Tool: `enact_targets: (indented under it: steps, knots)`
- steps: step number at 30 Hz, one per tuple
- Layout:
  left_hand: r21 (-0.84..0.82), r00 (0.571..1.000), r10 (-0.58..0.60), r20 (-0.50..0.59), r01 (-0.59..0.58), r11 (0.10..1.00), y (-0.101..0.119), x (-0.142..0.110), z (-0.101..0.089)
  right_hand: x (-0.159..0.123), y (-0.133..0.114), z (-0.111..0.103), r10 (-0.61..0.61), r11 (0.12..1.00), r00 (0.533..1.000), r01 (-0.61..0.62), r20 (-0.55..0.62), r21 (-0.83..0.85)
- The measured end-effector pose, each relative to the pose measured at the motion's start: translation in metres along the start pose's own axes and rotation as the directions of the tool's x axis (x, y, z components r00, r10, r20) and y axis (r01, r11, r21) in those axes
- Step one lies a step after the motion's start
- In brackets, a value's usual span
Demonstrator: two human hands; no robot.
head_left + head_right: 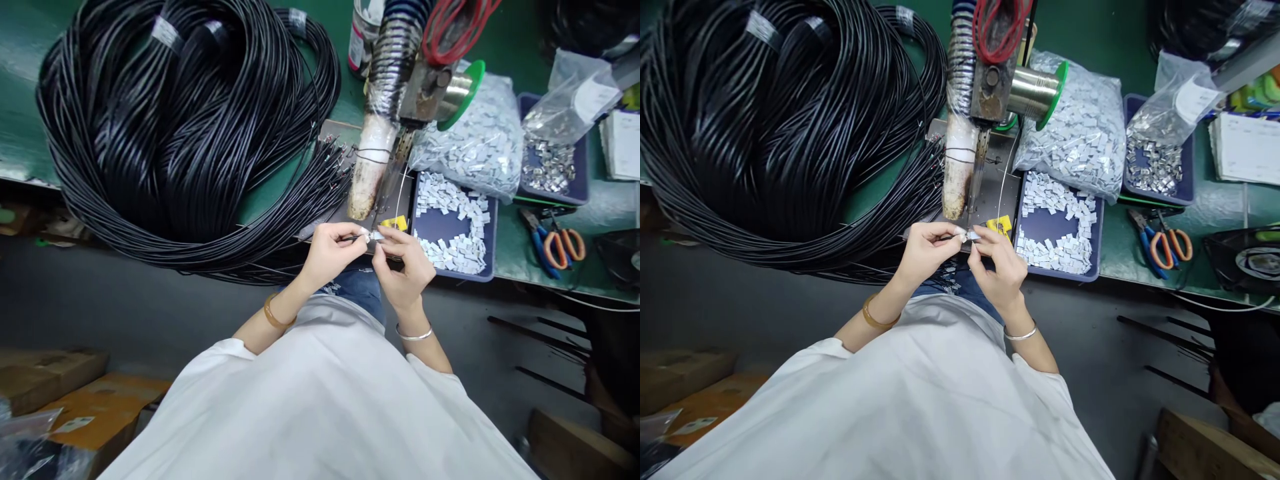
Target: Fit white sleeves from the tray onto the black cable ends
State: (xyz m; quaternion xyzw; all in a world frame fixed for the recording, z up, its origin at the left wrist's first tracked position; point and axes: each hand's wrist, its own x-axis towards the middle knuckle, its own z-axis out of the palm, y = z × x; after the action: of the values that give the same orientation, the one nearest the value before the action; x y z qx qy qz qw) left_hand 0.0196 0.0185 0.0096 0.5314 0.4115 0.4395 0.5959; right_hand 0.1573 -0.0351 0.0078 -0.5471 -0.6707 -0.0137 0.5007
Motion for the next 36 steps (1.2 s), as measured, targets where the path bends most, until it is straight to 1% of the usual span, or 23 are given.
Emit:
enact_targets:
  steps: [3,5,6,7,8,9,10,11,12,13,14,15,16,17,19,20,22,23,25,28,30,33,36]
  knots:
    - [0.029,0.999,-0.035,0.021,0.034,0.999,-0.006,-0.002,0.0,-0.003,0.002,-0.006,0.104,0.994,0.992,-0.106,0.067,0.035]
    - [0.045,0.999,-0.036,0.023,0.035,0.998,-0.007,-0.005,0.001,-0.002,0.004,-0.014,0.217,0.973,0.975,-0.22,0.054,0.064]
    - [0.064,0.999,-0.034,0.026,0.033,0.997,-0.007,-0.007,0.001,0.0,0.005,-0.019,0.241,0.969,0.97,-0.24,-0.013,0.062]
    - [0.098,0.999,-0.027,0.039,0.023,0.995,-0.006,-0.009,0.001,0.004,0.005,-0.024,0.227,0.974,0.966,-0.223,-0.126,0.046]
    - [0.148,0.998,-0.012,0.066,0.002,0.989,-0.004,-0.011,0.0,0.008,0.005,-0.03,0.174,0.984,0.945,-0.177,-0.277,0.016]
    - [0.207,0.994,0.007,0.11,-0.03,0.978,-0.002,-0.013,-0.001,0.012,0.004,-0.036,0.095,0.993,0.898,-0.118,-0.43,-0.028]
    - [0.262,0.986,0.027,0.165,-0.07,0.963,0.0,-0.016,-0.003,0.016,0.002,-0.043,0.011,0.995,0.826,-0.065,-0.564,-0.077]
    - [0.298,0.975,0.05,0.219,-0.115,0.948,0.002,-0.019,-0.006,0.02,0.0,-0.049,-0.047,0.992,0.76,-0.039,-0.649,-0.117]
    - [0.312,0.964,0.077,0.255,-0.157,0.937,0.004,-0.021,-0.009,0.023,-0.002,-0.056,-0.062,0.99,0.727,-0.042,-0.684,-0.135]
    - [0.308,0.959,0.11,0.261,-0.191,0.932,0.005,-0.023,-0.012,0.025,-0.004,-0.063,-0.032,0.988,0.739,-0.077,-0.673,-0.132]
    - [0.299,0.961,0.15,0.234,-0.218,0.929,0.006,-0.024,-0.017,0.025,-0.005,-0.069,0.039,0.984,0.785,-0.139,-0.619,-0.115]
    - [0.303,0.964,0.199,0.178,-0.246,0.921,0.006,-0.023,-0.021,0.025,-0.004,-0.075,0.141,0.97,0.841,-0.223,-0.522,-0.098]
    - [0.339,0.963,0.25,0.105,-0.271,0.901,0.005,-0.022,-0.026,0.023,0.0,-0.081,0.257,0.944,0.882,-0.317,-0.396,-0.094]
    - [0.414,0.953,0.302,0.034,-0.289,0.863,0.004,-0.02,-0.032,0.021,0.005,-0.085,0.362,0.909,0.896,-0.401,-0.256,-0.117]
    - [0.631,0.924,0.382,-0.027,-0.281,0.723,0.001,-0.013,-0.041,0.017,0.023,-0.092,0.485,0.845,0.874,-0.474,-0.015,-0.247]
    - [0.735,0.919,0.393,-0.009,-0.261,0.626,-0.001,-0.009,-0.045,0.016,0.034,-0.093,0.487,0.826,0.872,-0.445,0.042,-0.346]
    - [0.859,0.934,0.351,0.063,-0.229,0.457,-0.004,-0.001,-0.05,0.015,0.055,-0.094,0.491,0.802,0.86,-0.386,0.135,-0.455]
    - [0.886,0.944,0.317,0.094,-0.224,0.407,-0.005,0.002,-0.05,0.016,0.063,-0.093,0.493,0.795,0.849,-0.352,0.191,-0.494]
    - [0.9,0.954,0.273,0.122,-0.223,0.374,-0.004,0.006,-0.05,0.019,0.075,-0.089,0.5,0.785,0.822,-0.299,0.271,-0.543]
    - [0.871,0.953,0.274,0.133,-0.244,0.427,0.004,0.002,-0.048,0.023,0.082,-0.082,0.487,0.772,0.819,-0.24,0.304,-0.589]
    - [0.808,0.95,0.269,0.157,-0.28,0.518,0.011,-0.006,-0.049,0.025,0.081,-0.077,0.455,0.77,0.843,-0.209,0.289,-0.603]
    - [0.64,0.935,0.234,0.266,-0.353,0.683,0.018,-0.019,-0.049,0.026,0.077,-0.07,0.415,0.77,0.886,-0.223,0.205,-0.598]
    - [0.457,0.906,0.138,0.399,-0.327,0.827,0.019,-0.028,-0.047,0.026,0.064,-0.064,0.397,0.807,0.915,-0.312,0.069,-0.501]
